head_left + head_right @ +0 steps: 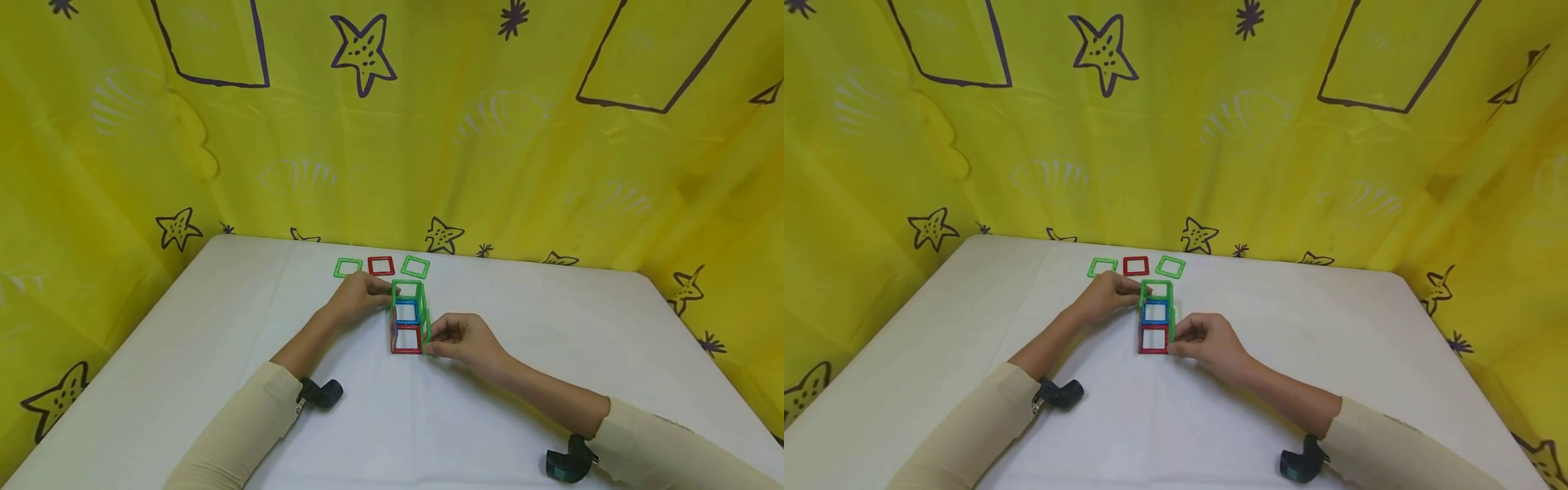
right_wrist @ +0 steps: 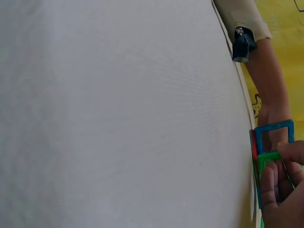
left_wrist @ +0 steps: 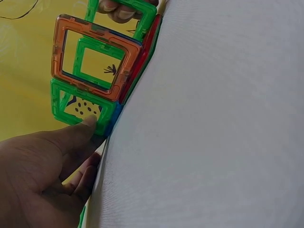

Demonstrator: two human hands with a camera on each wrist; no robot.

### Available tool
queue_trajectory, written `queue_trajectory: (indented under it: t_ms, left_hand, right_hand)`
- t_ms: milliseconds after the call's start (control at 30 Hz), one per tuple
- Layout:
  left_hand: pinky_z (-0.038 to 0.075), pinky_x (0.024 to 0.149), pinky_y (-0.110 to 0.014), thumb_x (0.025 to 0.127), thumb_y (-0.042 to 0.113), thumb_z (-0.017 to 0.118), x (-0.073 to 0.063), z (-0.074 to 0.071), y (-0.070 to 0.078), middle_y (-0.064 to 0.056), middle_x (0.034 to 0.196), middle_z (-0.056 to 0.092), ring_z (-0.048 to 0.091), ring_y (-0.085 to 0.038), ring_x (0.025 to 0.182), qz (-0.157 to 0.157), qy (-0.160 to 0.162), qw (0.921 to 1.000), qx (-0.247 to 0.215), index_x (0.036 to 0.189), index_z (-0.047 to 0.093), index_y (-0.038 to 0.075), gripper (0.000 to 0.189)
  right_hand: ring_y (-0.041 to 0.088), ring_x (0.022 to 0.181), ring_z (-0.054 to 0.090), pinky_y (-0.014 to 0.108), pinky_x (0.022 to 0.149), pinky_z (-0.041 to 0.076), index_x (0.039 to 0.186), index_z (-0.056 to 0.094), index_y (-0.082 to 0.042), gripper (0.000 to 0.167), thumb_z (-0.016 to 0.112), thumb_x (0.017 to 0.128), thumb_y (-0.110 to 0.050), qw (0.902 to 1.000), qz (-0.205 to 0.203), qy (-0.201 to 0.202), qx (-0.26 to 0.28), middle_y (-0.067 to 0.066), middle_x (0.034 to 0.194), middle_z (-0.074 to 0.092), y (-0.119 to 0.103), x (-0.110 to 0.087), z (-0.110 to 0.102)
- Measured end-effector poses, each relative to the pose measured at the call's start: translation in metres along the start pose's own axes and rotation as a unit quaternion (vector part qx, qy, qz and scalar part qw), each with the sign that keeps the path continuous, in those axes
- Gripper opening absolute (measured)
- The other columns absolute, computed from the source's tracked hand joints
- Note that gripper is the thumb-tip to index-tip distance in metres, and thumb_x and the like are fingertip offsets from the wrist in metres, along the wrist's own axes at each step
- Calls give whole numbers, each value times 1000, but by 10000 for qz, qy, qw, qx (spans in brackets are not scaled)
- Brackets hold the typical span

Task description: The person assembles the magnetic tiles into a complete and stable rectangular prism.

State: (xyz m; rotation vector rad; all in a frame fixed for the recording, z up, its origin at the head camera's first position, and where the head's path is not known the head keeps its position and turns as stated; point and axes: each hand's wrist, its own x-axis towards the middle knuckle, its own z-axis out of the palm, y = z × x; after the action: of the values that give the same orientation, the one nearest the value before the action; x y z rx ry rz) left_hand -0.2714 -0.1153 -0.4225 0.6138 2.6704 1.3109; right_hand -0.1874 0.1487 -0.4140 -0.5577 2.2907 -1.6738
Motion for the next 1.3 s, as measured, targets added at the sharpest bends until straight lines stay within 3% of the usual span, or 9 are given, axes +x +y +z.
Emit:
queue_trajectory:
  t_ms: [333, 533, 700, 967, 1133, 1300]
  left_hand:
    - [50, 108, -42, 99, 11, 74, -1, 1, 0, -3, 116, 78, 67, -23, 123, -3, 11, 9999, -102, 121, 81, 11, 22]
    - [50, 107, -41, 99, 11, 75, -1, 0, -1, -3, 116, 78, 67, -22, 122, -7, 9, 10000, -66, 120, 81, 11, 22]
    - [50, 107, -41, 99, 11, 75, 0, 0, 0, -3, 117, 78, 67, -21, 121, 26, 6, 10000, -38, 121, 81, 11, 23]
    - [50, 107, -41, 99, 10, 74, 0, 1, 2, -4, 117, 77, 67, -22, 122, 91, -32, 9999, -56, 121, 80, 11, 23]
    - [50, 107, -41, 99, 10, 74, 0, 0, 2, -4, 117, 77, 68, -22, 122, 103, -28, 9999, -37, 121, 81, 10, 22]
    - [50, 107, -40, 99, 9, 74, 1, 1, 1, -4, 118, 77, 67, -22, 123, 100, -47, 9999, -55, 122, 80, 10, 23]
  right_hand:
    - [23, 85, 64, 24, 74, 56, 103, 71, 8, 18, 70, 86, 10, 9991, 18, -82, -427, 16, 96, 72, -2, 2, -4]
    - [24, 86, 63, 24, 73, 55, 106, 71, 5, 14, 68, 92, 9, 9980, 211, 303, -517, 15, 99, 72, -5, 12, -12]
    - [29, 95, 66, 23, 78, 55, 119, 67, 11, 21, 64, 98, 6, 9966, 45, 527, -628, 21, 108, 72, -5, 26, -21]
    - [33, 112, 63, 28, 91, 56, 138, 58, 8, 47, 74, 96, -4, 9958, 286, 486, -719, 22, 125, 65, -4, 41, -26]
    - [33, 113, 63, 34, 95, 55, 138, 58, 6, 46, 74, 96, -6, 9953, 412, 443, -757, 20, 126, 65, -5, 43, -23]
    - [33, 113, 62, 31, 92, 56, 137, 59, 6, 44, 73, 96, -4, 9954, 456, 456, -712, 20, 126, 65, -6, 45, -21]
